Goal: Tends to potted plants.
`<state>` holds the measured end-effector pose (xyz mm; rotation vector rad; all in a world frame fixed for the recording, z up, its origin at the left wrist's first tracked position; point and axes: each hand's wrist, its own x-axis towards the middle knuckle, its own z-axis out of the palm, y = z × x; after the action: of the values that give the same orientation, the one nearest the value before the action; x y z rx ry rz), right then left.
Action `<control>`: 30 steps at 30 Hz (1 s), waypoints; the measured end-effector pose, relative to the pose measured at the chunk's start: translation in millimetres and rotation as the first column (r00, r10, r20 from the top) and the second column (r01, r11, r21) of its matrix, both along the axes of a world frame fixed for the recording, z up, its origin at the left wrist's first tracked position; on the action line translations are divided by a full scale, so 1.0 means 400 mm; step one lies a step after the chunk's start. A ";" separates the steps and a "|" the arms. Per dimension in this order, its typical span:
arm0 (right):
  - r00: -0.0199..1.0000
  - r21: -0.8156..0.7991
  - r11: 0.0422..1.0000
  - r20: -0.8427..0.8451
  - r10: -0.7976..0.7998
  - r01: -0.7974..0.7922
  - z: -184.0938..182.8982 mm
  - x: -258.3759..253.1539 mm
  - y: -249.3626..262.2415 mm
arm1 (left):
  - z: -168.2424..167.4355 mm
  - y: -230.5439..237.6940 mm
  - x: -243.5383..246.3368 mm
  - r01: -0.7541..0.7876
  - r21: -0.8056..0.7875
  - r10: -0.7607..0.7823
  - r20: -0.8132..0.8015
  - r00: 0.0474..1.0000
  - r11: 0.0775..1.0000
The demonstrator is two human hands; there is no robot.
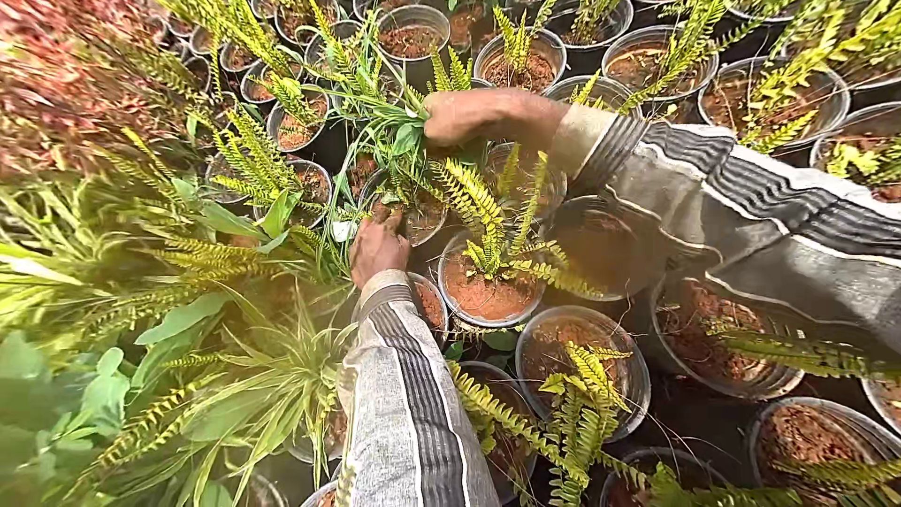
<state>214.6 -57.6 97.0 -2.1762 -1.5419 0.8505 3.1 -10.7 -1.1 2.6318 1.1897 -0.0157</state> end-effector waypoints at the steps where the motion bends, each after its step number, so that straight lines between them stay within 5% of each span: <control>1: 0.994 -0.007 0.997 -0.073 -0.081 0.081 0.035 0.002 -0.015 | -0.002 0.001 0.001 0.006 0.003 -0.006 -0.001 1.000 1.000; 4: 0.994 0.011 0.995 -0.042 -0.099 0.100 0.068 0.000 -0.035 | 0.001 -0.002 0.001 -0.007 0.000 0.007 0.015 1.000 1.000; 10: 0.787 -0.078 0.948 0.538 0.301 -0.309 -0.083 -0.086 -0.010 | 0.005 -0.030 0.000 -0.151 -0.016 0.150 -0.075 0.986 0.988; 14: 0.774 0.021 0.926 0.556 0.302 -0.376 -0.163 -0.109 0.004 | -0.016 -0.022 0.004 -0.221 0.021 0.222 -0.165 0.961 0.975; 27: 0.782 0.026 0.949 0.574 0.243 -0.314 -0.179 -0.110 0.035 | -0.013 -0.027 0.017 -0.188 0.060 0.193 -0.119 0.974 0.980; 30: 0.792 -0.008 0.952 0.552 0.259 -0.305 -0.167 -0.117 0.042 | -0.012 -0.025 0.029 -0.216 -0.078 0.199 -0.188 0.962 0.973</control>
<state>167.9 -40.7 30.1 -2.2794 -2.1729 0.2134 14.9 -20.8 -5.7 2.4498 1.4794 -0.2707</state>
